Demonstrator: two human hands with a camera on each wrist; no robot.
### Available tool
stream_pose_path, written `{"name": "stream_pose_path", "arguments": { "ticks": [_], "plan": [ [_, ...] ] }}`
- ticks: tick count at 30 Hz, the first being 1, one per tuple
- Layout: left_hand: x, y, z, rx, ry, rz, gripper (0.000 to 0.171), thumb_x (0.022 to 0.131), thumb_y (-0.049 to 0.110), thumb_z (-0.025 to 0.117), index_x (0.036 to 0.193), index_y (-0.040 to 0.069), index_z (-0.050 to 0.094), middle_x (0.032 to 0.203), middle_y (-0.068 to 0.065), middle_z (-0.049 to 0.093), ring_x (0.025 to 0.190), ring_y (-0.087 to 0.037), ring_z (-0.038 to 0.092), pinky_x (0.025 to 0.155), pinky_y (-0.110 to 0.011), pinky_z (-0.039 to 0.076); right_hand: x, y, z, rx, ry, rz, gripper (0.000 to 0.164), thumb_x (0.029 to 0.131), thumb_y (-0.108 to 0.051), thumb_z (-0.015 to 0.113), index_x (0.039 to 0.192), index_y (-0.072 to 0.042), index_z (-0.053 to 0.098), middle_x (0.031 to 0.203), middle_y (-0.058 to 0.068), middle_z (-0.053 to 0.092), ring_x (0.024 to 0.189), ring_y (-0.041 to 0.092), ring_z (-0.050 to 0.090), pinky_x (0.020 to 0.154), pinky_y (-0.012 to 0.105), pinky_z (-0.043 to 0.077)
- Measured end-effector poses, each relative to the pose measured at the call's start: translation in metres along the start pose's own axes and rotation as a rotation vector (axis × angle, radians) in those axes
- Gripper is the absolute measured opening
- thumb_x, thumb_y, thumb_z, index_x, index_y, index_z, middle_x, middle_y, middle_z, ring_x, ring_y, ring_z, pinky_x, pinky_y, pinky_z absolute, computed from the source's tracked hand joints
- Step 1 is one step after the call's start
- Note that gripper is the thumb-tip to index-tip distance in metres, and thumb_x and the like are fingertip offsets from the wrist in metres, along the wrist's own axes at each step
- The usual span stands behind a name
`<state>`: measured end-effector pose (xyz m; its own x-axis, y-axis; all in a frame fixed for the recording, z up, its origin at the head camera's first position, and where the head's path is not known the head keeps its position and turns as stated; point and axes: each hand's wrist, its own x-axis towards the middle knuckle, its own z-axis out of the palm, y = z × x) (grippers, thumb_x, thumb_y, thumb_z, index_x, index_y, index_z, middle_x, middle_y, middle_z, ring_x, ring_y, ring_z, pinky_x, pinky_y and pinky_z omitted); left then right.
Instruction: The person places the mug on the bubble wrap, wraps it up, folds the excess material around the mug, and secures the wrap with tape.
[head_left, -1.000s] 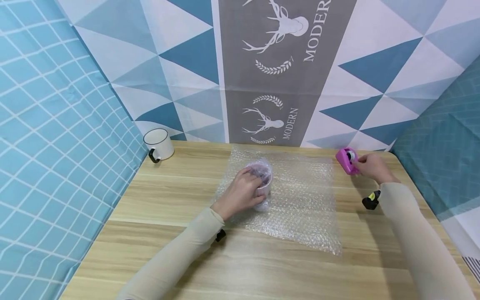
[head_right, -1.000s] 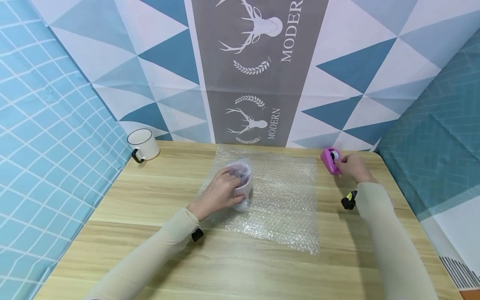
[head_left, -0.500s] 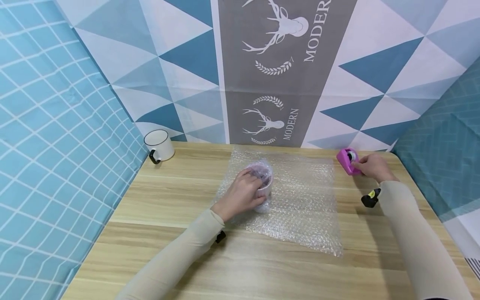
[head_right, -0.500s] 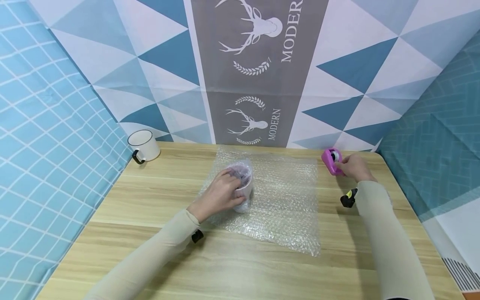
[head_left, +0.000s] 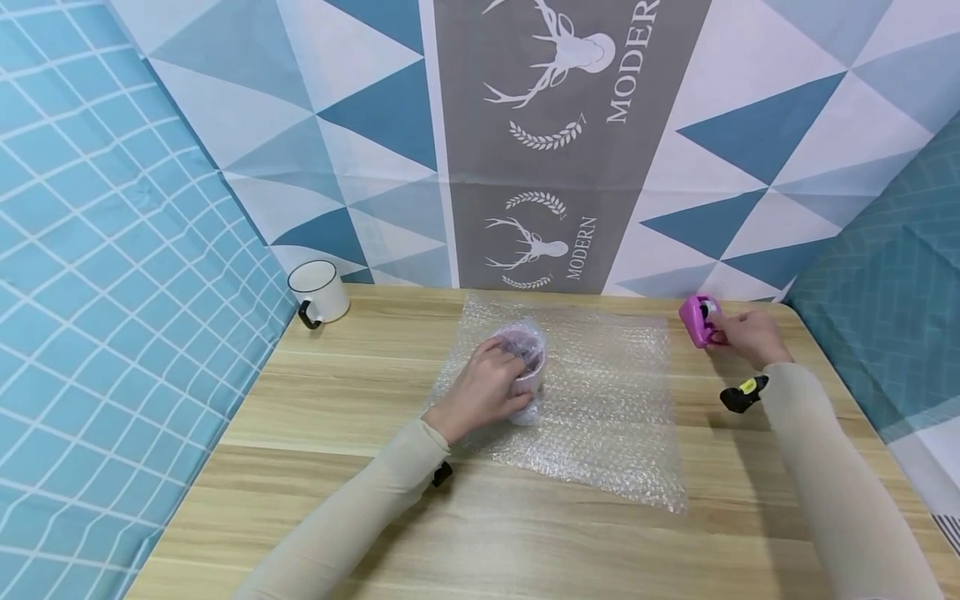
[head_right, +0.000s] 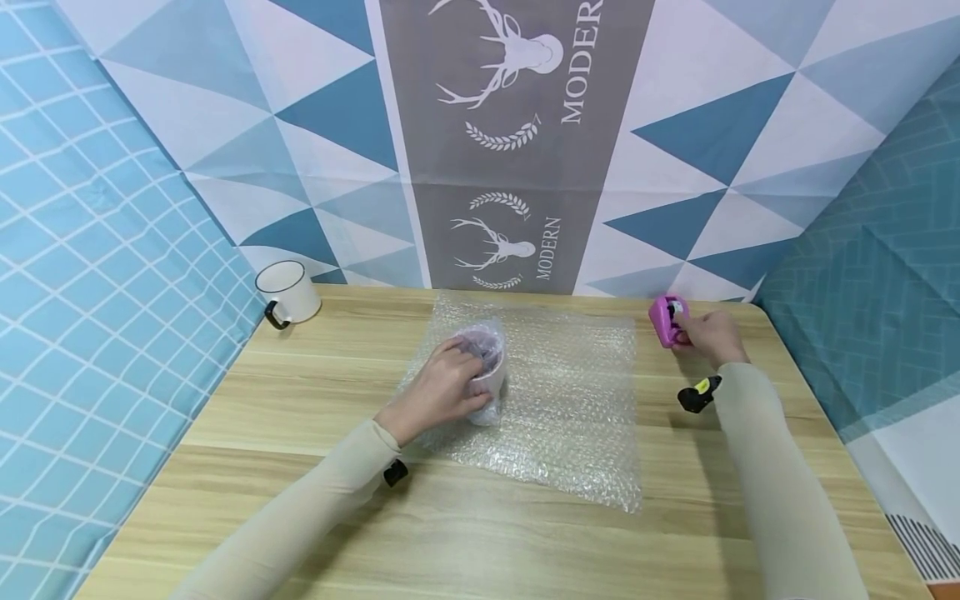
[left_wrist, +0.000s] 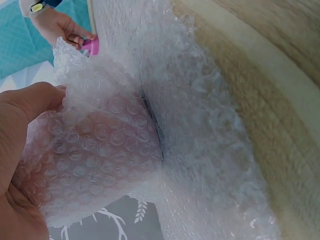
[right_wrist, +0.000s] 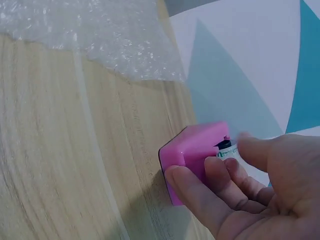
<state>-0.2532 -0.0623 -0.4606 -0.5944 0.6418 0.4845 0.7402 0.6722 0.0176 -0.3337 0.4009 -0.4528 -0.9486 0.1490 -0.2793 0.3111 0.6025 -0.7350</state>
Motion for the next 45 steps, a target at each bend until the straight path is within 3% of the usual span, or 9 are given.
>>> {"name": "stream_pose_path", "arguments": {
  "ticks": [7,10,16,21,25,29,36,42,45],
  "plan": [
    [-0.001,0.001,0.0,-0.001,-0.007,-0.005,0.031,0.081,0.037,0.086,0.088,0.011,0.07,0.085,-0.001,0.072,0.084,-0.019,0.069,0.117,-0.046,0.043,0.0,0.001,-0.002,0.082,-0.022,0.083,0.053,0.11,-0.033,0.037,0.131,0.014,0.049,0.091,0.007,0.067,0.081,0.013,0.071,0.078,0.025,0.063],
    [-0.001,0.001,0.0,0.01,-0.012,0.0,0.03,0.082,0.037,0.085,0.087,0.012,0.069,0.084,0.001,0.071,0.083,-0.018,0.068,0.117,-0.046,0.043,-0.003,0.001,0.001,0.131,0.014,0.121,0.05,0.107,-0.032,0.04,0.13,0.011,0.051,0.091,0.005,0.066,0.081,0.012,0.071,0.079,0.025,0.063],
    [0.0,0.002,0.0,0.01,-0.019,-0.005,0.03,0.083,0.038,0.084,0.089,0.012,0.07,0.085,0.001,0.072,0.084,-0.017,0.068,0.118,-0.045,0.042,-0.007,0.0,0.006,0.317,0.097,0.151,0.065,0.106,-0.045,0.042,0.143,0.008,0.043,0.08,-0.004,0.067,0.076,0.006,0.072,0.078,0.022,0.062],
    [0.0,0.002,-0.002,-0.002,-0.041,-0.029,0.03,0.084,0.037,0.084,0.092,0.011,0.071,0.089,0.0,0.073,0.088,-0.018,0.069,0.12,-0.045,0.04,-0.007,-0.001,0.009,0.48,0.094,0.124,0.069,0.106,-0.03,0.047,0.154,0.013,0.024,0.081,-0.003,0.067,0.079,0.006,0.073,0.086,0.026,0.062],
    [0.0,0.001,-0.002,0.004,-0.038,-0.024,0.03,0.084,0.037,0.083,0.092,0.011,0.071,0.089,-0.001,0.073,0.088,-0.018,0.069,0.12,-0.045,0.04,-0.008,-0.004,0.011,0.469,0.116,0.144,0.066,0.105,-0.027,0.05,0.156,0.01,0.028,0.08,-0.007,0.066,0.08,0.004,0.072,0.085,0.025,0.061],
    [0.001,0.0,-0.002,0.006,-0.028,-0.019,0.03,0.084,0.037,0.083,0.091,0.011,0.071,0.088,-0.001,0.073,0.087,-0.018,0.069,0.119,-0.045,0.041,-0.009,-0.005,0.013,0.537,0.13,0.142,0.058,0.103,-0.023,0.051,0.151,0.008,0.036,0.077,-0.008,0.069,0.08,0.005,0.073,0.083,0.025,0.062],
    [0.001,0.0,-0.001,0.0,-0.01,-0.011,0.028,0.084,0.036,0.083,0.089,0.012,0.07,0.086,0.0,0.072,0.084,-0.018,0.069,0.119,-0.045,0.041,-0.012,-0.006,0.016,0.722,0.112,0.098,0.024,0.102,-0.012,0.053,0.121,0.003,0.052,0.077,-0.003,0.075,0.082,0.007,0.075,0.088,0.024,0.061],
    [-0.001,-0.001,0.001,-0.001,0.015,-0.005,0.029,0.082,0.037,0.084,0.086,0.012,0.069,0.083,0.001,0.071,0.082,-0.017,0.068,0.118,-0.046,0.042,-0.014,-0.006,0.025,0.581,0.093,0.113,0.035,0.103,-0.019,0.055,0.129,0.004,0.055,0.077,-0.008,0.074,0.077,0.005,0.072,0.079,0.024,0.063],
    [-0.002,-0.001,0.001,-0.003,0.014,-0.008,0.03,0.082,0.037,0.084,0.086,0.013,0.068,0.083,0.001,0.071,0.082,-0.017,0.068,0.118,-0.046,0.042,-0.017,-0.003,0.027,0.578,0.036,0.186,0.027,0.104,-0.025,0.057,0.118,-0.003,0.065,0.077,-0.005,0.075,0.072,0.008,0.072,0.073,0.026,0.064]
  ]
}}
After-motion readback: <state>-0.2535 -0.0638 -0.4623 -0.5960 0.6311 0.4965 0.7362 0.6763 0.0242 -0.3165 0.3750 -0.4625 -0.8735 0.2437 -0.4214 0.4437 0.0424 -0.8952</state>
